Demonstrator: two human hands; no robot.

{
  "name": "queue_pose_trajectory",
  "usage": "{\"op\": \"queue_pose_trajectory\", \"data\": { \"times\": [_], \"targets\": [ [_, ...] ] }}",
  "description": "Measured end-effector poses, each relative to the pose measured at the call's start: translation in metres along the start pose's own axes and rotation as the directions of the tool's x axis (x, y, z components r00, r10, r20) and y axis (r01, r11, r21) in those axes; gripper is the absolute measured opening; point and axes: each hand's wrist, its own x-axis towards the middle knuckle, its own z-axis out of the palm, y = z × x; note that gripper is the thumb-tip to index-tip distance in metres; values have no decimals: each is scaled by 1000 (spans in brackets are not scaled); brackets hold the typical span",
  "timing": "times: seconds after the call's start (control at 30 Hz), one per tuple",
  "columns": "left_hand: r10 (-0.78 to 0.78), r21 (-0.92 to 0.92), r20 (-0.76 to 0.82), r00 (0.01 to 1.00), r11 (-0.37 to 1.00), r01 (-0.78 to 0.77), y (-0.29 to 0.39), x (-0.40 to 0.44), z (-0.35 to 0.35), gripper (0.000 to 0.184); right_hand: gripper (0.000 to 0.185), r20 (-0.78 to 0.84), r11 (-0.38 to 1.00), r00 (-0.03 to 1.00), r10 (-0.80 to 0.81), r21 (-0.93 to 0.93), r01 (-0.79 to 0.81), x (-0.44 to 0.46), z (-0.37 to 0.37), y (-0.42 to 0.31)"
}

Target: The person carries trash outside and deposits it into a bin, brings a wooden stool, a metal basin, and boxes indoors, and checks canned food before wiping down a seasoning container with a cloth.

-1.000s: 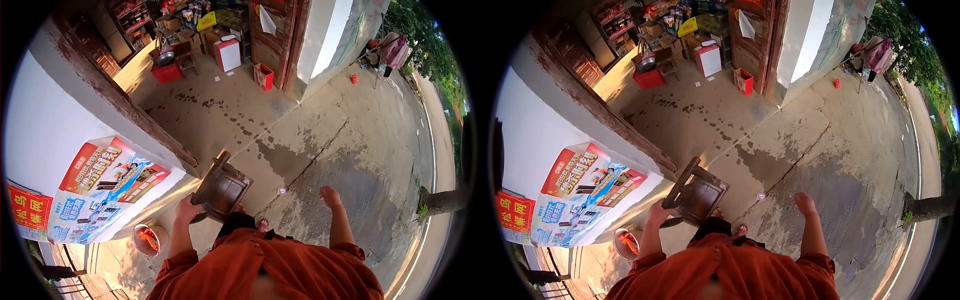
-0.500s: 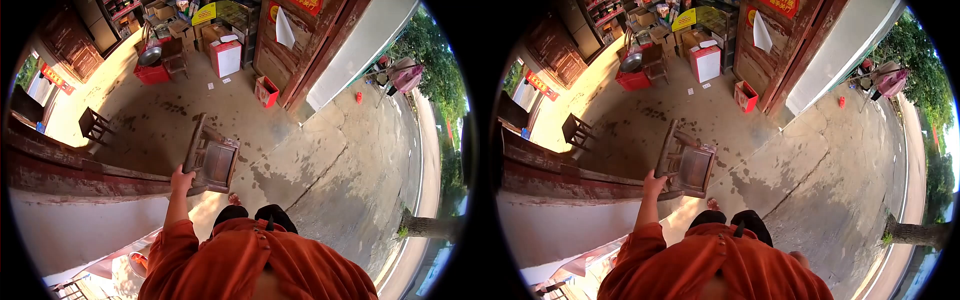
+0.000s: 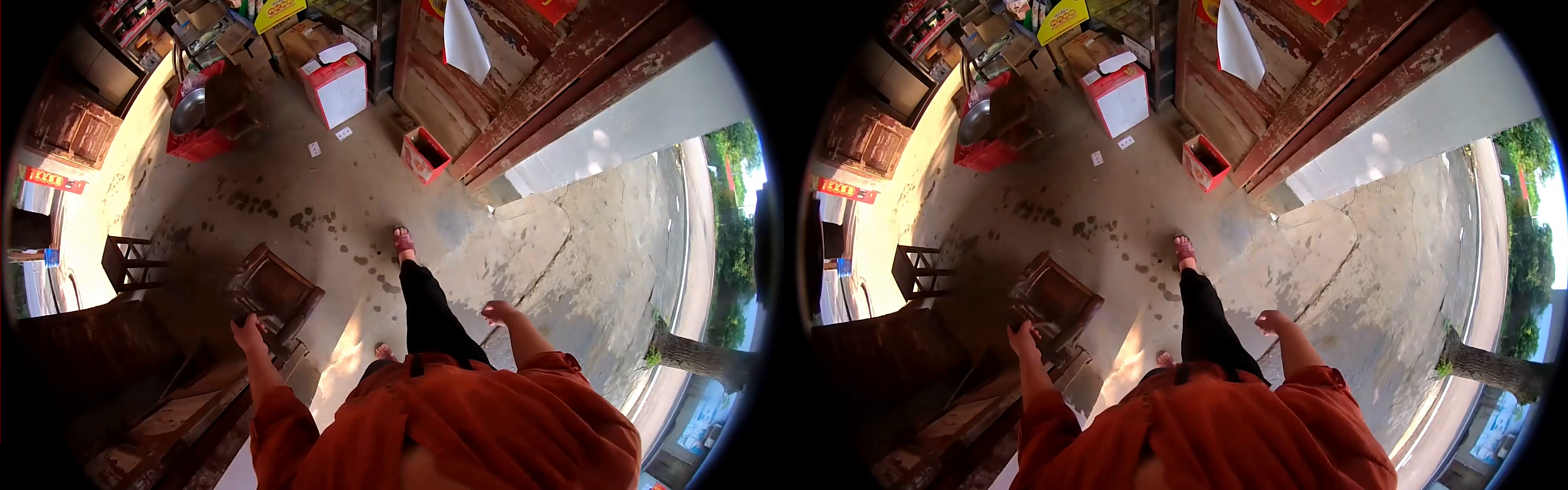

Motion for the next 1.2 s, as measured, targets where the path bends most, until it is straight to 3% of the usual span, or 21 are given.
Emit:
{"op": "queue_pose_trajectory", "data": {
  "times": [0.03,0.07,0.1,0.13,0.17,0.23,0.33,0.4,0.43,0.6,0.73,0.83,0.9,0.93,1.0,1.03,1.07,1.1,1.13,1.17,1.2],
  "targets": [
    [-11,8,-11,1000,1000,11,4,13,12,46,33,-4,998,1000,-30,-54,30,31,-21,-26],
    [-43,71,-121,992,996,52,14,21,24,46,33,49,964,995,-92,-246,101,44,-51,-73],
    [-70,140,-232,970,985,105,23,30,32,45,33,24,943,990,-138,-302,139,84,-64,-86],
    [-89,172,-251,964,976,135,29,43,31,45,33,76,952,995,-64,-296,84,110,-84,-117],
    [-117,217,-259,959,960,176,36,62,37,50,32,85,962,991,-101,-245,119,129,-108,-150],
    [-135,280,-251,959,938,205,51,85,60,54,33,23,979,999,-45,-198,49,180,-141,-196],
    [-106,314,-301,948,927,204,76,108,97,42,39,-74,910,996,-45,-414,10,244,-185,-270],
    [-94,330,-307,947,923,198,92,132,110,38,41,-23,841,993,-115,-534,85,303,-200,-292],
    [-90,364,-278,956,912,191,99,142,114,33,42,-61,837,994,-89,-546,41,321,-207,-303],
    [-143,401,-259,955,884,241,149,186,143,22,51,-222,834,970,-99,-551,-41,399,-227,-340],
    [-149,433,-279,949,862,263,165,205,137,17,60,-227,831,967,-119,-556,-28,454,-229,-344],
    [-134,452,-345,929,844,289,162,201,116,17,51,-201,803,967,-156,-596,6,491,-218,-335],
    [-133,475,-375,917,823,313,163,191,109,17,45,-197,713,980,8,-687,-144,502,-213,-345],
    [-135,471,-383,914,822,319,158,188,102,17,45,-192,708,981,5,-692,-139,502,-208,-348],
    [-116,432,-403,908,850,300,150,184,87,19,42,-88,710,985,-146,-703,43,475,-198,-374],
    [-115,418,-413,904,857,300,146,183,85,19,41,-94,740,990,-101,-673,12,482,-187,-363],
    [-109,430,-435,894,847,313,147,180,90,20,30,-128,707,983,-129,-707,1,457,-178,-376],
    [-103,438,-461,881,838,327,148,175,93,21,29,208,353,932,-295,-883,309,460,-173,-355],
    [-97,410,-480,872,854,321,147,175,93,21,36,128,662,981,-148,-724,194,415,-172,-389],
    [-94,413,-466,880,856,311,143,177,93,22,42,-39,848,996,-81,-528,48,409,-158,-378],
    [-93,417,-449,888,858,301,141,180,93,23,51,28,897,1000,11,-442,3,398,-150,-379]
  ]
}}
